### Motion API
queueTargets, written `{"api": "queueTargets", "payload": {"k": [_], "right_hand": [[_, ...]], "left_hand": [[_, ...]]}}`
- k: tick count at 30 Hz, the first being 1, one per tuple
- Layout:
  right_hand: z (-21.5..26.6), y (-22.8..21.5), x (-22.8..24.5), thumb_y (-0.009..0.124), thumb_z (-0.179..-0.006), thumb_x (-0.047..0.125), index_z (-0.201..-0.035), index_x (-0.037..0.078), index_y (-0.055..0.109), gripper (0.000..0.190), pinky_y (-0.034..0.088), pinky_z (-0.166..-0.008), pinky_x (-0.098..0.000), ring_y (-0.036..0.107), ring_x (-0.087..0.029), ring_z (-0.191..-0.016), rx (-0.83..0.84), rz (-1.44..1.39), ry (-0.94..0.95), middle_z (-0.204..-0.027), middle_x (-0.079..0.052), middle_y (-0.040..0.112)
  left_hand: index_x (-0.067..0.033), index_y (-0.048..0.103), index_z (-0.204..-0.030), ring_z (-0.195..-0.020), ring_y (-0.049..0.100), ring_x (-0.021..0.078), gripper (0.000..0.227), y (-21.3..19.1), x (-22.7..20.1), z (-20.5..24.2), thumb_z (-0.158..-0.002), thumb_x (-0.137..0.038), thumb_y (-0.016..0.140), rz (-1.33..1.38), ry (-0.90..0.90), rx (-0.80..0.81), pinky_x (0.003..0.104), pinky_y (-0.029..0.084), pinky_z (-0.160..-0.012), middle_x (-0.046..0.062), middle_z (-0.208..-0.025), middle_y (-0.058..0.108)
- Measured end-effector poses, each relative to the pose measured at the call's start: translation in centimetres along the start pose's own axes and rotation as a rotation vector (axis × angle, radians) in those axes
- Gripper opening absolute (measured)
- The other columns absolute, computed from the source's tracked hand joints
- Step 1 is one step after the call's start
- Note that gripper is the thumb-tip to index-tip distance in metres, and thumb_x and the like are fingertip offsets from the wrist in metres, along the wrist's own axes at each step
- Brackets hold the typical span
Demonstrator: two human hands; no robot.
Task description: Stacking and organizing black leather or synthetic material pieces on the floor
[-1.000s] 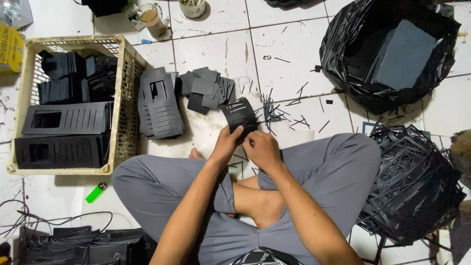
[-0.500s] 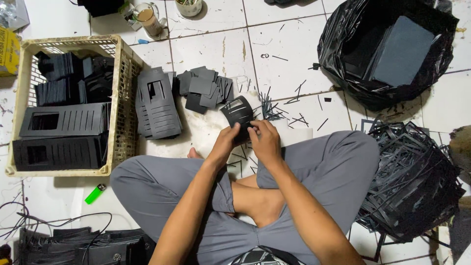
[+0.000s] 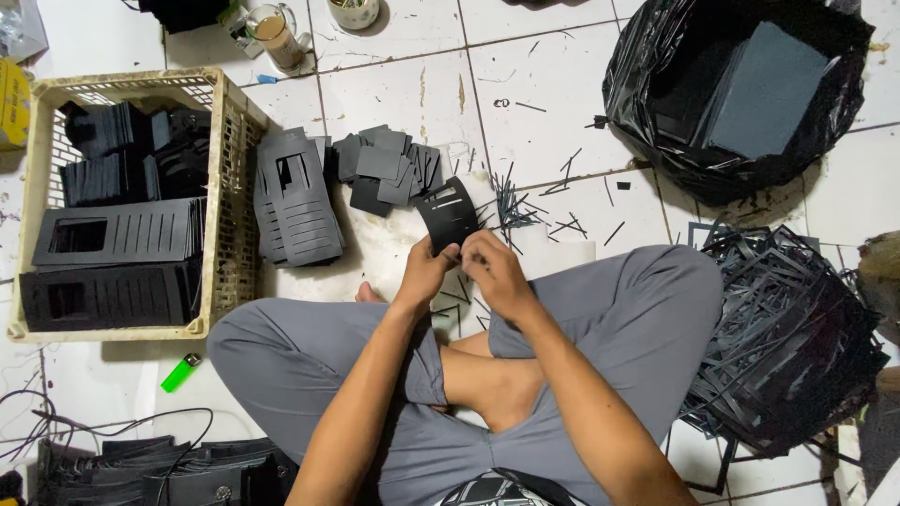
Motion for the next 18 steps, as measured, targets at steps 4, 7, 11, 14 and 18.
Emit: {"api": "queueTargets", "payload": {"k": [4,7,11,14,18], "right_hand": [[-0.2,-1.7,-2.9,0.054,-0.089,0.004,-0.077,0.008,0.06,0.013,0.049,-0.086,-0.0405,0.062,-0.029,-0.089,-0.098,-0.12,0.055,-0.087,-0.009,0.061],[0.0,-4.1,-3.3,0.058,-0.087,0.005,-0.081,0.009,0.062,0.008,0.05,-0.084,-0.0402,0.064,-0.032,-0.087,-0.285,0.206,0.158,-0.084,-0.012,0.062],[0.2,-4.0,-3.9,0.065,-0.086,0.018,-0.112,0.012,0.07,0.027,0.051,-0.092,-0.041,0.066,-0.029,-0.102,-0.307,0.259,0.455,-0.107,-0.01,0.068],[0.5,-2.5,-5.5,0.066,-0.095,0.026,-0.114,0.014,0.076,0.025,0.05,-0.096,-0.036,0.067,-0.02,-0.105,-0.252,-0.099,0.603,-0.107,-0.008,0.074],[0.8,-1.4,-7.3,0.073,-0.091,0.016,-0.107,0.009,0.077,0.018,0.051,-0.086,-0.0266,0.064,-0.009,-0.087,-0.245,-0.328,0.562,-0.091,0.0,0.069]], "left_hand": [[0.0086,0.063,-0.129,-0.11,0.067,0.0357,0.033,0.5,-1.4,0.9,-0.102,-0.01,0.061,0.071,-0.016,0.027,0.053,0.055,-0.095,0.029,-0.115,0.069],[0.0073,0.063,-0.13,-0.111,0.067,0.0363,0.034,0.5,-2.1,1.3,-0.1,-0.01,0.063,0.136,-0.029,0.027,0.052,0.056,-0.096,0.028,-0.117,0.069],[0.0048,0.066,-0.128,-0.107,0.069,0.0296,0.04,0.9,-1.6,1.0,-0.097,-0.021,0.069,0.257,-0.088,0.014,0.048,0.056,-0.096,0.021,-0.114,0.071],[0.0043,0.07,-0.122,-0.101,0.068,0.0243,0.038,0.8,-1.2,0.8,-0.098,-0.024,0.069,0.22,-0.083,-0.012,0.043,0.056,-0.091,0.017,-0.107,0.071],[0.0028,0.075,-0.115,-0.092,0.071,0.0222,0.032,0.7,-1.7,1.2,-0.096,-0.023,0.073,0.073,-0.032,-0.024,0.041,0.058,-0.084,0.018,-0.096,0.075]]}}
Point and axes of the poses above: each hand's wrist, its own z-axis away from the middle knuckle, its own y-axis out of the palm, x = y × z, the point moved 4 cm from there along -z, towards the middle knuckle
